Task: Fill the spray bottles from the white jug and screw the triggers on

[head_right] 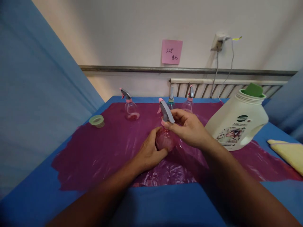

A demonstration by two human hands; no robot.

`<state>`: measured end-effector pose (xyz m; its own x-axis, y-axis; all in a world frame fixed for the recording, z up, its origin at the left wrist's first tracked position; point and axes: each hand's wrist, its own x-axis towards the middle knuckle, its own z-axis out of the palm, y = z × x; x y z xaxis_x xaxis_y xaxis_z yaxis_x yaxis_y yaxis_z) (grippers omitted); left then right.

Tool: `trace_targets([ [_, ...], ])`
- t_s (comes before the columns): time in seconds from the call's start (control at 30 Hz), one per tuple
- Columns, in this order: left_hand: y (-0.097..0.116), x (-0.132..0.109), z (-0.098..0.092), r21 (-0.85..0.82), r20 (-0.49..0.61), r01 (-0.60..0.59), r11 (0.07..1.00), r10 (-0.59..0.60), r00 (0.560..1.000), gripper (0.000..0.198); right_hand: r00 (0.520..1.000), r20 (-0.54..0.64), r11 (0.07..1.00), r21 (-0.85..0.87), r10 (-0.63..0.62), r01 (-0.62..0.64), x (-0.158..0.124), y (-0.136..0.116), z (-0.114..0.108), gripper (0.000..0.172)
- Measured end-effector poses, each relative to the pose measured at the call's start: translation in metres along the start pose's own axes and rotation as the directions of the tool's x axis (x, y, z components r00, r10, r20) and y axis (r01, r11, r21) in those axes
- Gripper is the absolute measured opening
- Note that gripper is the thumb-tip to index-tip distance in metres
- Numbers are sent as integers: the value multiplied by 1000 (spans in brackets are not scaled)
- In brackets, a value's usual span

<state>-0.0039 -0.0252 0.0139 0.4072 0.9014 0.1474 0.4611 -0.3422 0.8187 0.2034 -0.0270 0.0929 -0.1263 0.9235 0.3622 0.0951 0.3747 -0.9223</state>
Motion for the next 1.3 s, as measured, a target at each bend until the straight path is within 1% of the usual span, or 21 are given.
trace_targets([
  [0.1,3,0,-1,-26,7,1,1000,-1,1000,85,998,-15,994,98,55,-53,-5,24,1,44],
  [0.23,4,1,-1,-40,21,-1,999,2,1000,88,998,-6,988,145,55,-54,-12,40,0,44],
  [0.57,2,2,-1,-49,40,-26,998,28,999,90,998,58,996,91,-10,5,-16,46,-5,37],
  [0.63,2,2,0,-44,35,-29,999,31,999,89,998,57,999,50,-19,16,-17,47,-6,37],
  [0.8,2,1,0,-46,30,-46,998,47,998,87,997,59,997,-67,-40,44,-19,48,-9,41],
  [0.87,2,1,0,-45,29,-47,998,48,998,86,998,32,993,-100,-58,61,-21,49,-7,41],
  [0.93,2,2,0,-45,25,-47,998,48,999,85,997,-37,994,-89,-71,67,-22,51,-1,38],
  [1.03,1,2,1,-43,24,-45,998,46,999,85,984,-173,998,43,-37,45,-23,54,13,36],
  [1.1,-1,2,1,-43,18,-46,998,47,999,85,974,-228,993,117,4,24,-23,56,20,41],
  [1.2,-3,2,2,-46,17,-56,997,57,998,85,967,-251,991,133,29,5,-20,57,25,49],
  [1.3,-2,2,2,-47,10,-49,998,49,999,82,965,-258,992,123,38,-6,-17,57,26,52],
])
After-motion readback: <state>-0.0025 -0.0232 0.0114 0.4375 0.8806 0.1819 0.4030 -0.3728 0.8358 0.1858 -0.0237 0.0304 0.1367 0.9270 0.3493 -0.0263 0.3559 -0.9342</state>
